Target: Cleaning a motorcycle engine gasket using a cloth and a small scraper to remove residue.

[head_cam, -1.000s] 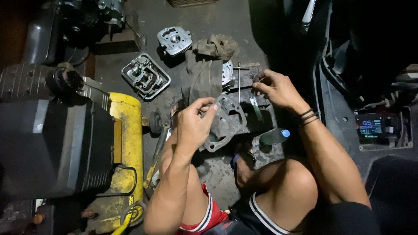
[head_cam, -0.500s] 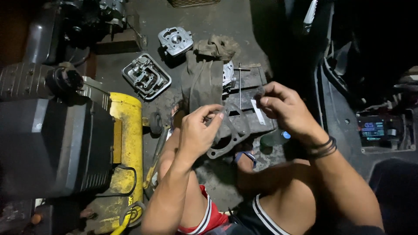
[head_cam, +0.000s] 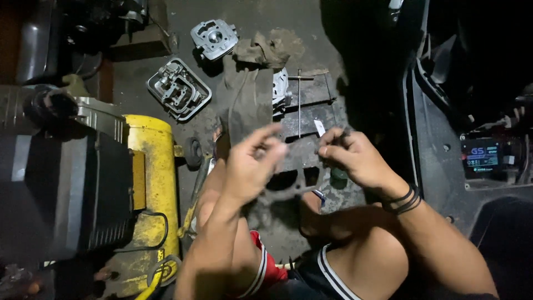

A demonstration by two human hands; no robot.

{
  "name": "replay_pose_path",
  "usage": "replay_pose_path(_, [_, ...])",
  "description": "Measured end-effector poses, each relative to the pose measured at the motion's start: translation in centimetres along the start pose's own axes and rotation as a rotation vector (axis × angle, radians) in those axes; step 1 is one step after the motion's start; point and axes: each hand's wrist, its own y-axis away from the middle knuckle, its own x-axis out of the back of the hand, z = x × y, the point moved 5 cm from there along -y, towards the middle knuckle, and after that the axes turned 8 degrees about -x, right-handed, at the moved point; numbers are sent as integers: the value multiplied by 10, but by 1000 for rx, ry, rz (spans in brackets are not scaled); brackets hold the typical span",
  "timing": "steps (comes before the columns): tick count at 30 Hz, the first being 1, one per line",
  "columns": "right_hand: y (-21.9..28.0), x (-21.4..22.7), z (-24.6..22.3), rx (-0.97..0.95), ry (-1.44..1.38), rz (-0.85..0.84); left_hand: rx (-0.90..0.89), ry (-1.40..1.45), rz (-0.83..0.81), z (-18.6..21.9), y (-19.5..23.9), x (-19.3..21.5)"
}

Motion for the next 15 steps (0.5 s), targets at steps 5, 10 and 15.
replay_pose_path(5, [7, -2, -6, -9, -525, 108, 25, 592, 335, 17, -9, 9])
replay_pose_path(10, [15, -22, -17, -3, -764, 67, -159, 625, 301, 18, -1, -27])
replay_pose_path(15, [21, -56, -19, -54, -771, -20, -238, 1115, 62, 18, 5, -49])
